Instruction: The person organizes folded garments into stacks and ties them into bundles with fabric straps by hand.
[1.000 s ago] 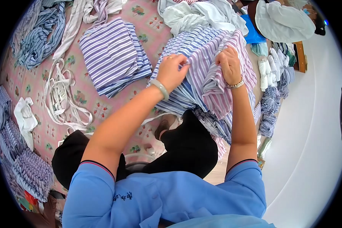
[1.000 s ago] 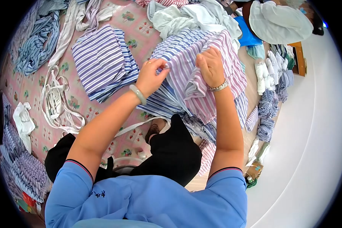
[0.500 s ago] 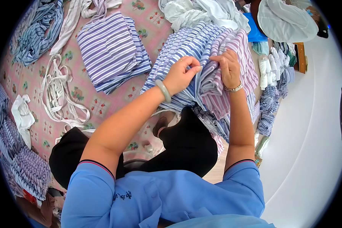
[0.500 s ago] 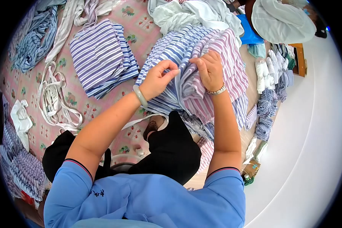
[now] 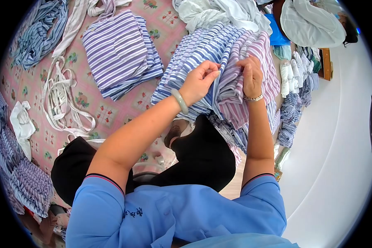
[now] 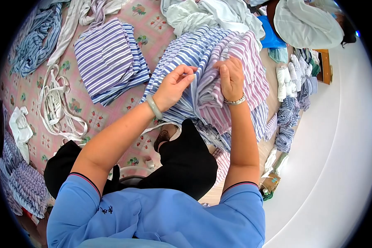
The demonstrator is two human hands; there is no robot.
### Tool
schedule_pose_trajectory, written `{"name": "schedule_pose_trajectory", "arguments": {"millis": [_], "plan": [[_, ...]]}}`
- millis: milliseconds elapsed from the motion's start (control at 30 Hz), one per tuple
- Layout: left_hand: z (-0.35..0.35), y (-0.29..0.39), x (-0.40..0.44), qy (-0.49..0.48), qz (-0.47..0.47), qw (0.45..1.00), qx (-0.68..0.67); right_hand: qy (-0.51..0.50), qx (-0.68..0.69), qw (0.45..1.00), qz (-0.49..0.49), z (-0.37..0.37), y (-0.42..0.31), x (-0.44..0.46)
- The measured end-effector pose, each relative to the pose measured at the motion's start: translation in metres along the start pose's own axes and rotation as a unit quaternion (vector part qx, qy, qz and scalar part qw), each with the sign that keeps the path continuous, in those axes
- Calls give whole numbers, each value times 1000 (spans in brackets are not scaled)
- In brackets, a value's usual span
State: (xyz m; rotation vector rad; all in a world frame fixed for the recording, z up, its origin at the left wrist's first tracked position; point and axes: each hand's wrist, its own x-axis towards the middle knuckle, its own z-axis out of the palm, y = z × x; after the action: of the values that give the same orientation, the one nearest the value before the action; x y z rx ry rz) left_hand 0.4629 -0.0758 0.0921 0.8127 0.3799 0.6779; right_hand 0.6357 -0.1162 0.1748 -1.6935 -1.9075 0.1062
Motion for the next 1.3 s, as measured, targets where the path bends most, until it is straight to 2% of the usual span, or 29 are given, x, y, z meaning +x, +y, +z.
{"name": "schedule_pose_trajectory", "arguments": {"millis": [133, 200, 300, 367, 500, 600, 633, 667, 700, 733, 800, 833, 933, 1000, 1067, 1300], "plan": [[2, 0, 0, -10, -8, 1000, 0, -14, 0, 1000, 27, -2, -10, 6], [8, 0, 0, -7, -1, 1000, -1, -95, -81, 992, -32, -5, -14, 12], [12, -1, 0, 19, 54, 998, -8, -143, -109, 981, -67, -6, -20, 18], [11, 3, -2, -1, 5, 1000, 28, -149, -107, 980, -75, -5, -20, 19], [13, 2, -3, 1, 17, 1000, 14, -143, -78, 985, -65, -3, -14, 16], [9, 7, -3, -29, 24, 998, 53, -118, -70, 988, -71, -1, -12, 13], [2, 7, -1, -13, 127, 978, 165, -118, -69, 988, -71, 0, -10, 11], [-6, 9, 1, 3, 226, 935, 273, -102, -69, 990, -63, 0, -8, 8], [-19, 11, 3, 37, 220, 916, 332, -87, -69, 992, -54, 2, -6, 6], [-28, 10, 1, 36, 219, 916, 333, -86, -68, 993, -53, 2, -6, 5], [-44, 9, -2, 176, 163, 867, 437, -71, -57, 995, -48, 4, -7, 5], [-49, 5, -3, 171, 91, 894, 405, -68, -60, 995, -45, 6, -9, 5], [-50, -8, -11, 153, 60, 894, 416, -66, -66, 995, -43, 9, -13, 7], [-49, -13, -12, 165, 57, 893, 414, -63, -62, 995, -46, 11, -12, 7], [-47, -13, -11, 172, 97, 865, 460, -62, -59, 995, -49, 10, -10, 7], [-36, -5, -8, 155, 37, 872, 462, -56, -57, 996, -42, 12, -10, 6]]}}
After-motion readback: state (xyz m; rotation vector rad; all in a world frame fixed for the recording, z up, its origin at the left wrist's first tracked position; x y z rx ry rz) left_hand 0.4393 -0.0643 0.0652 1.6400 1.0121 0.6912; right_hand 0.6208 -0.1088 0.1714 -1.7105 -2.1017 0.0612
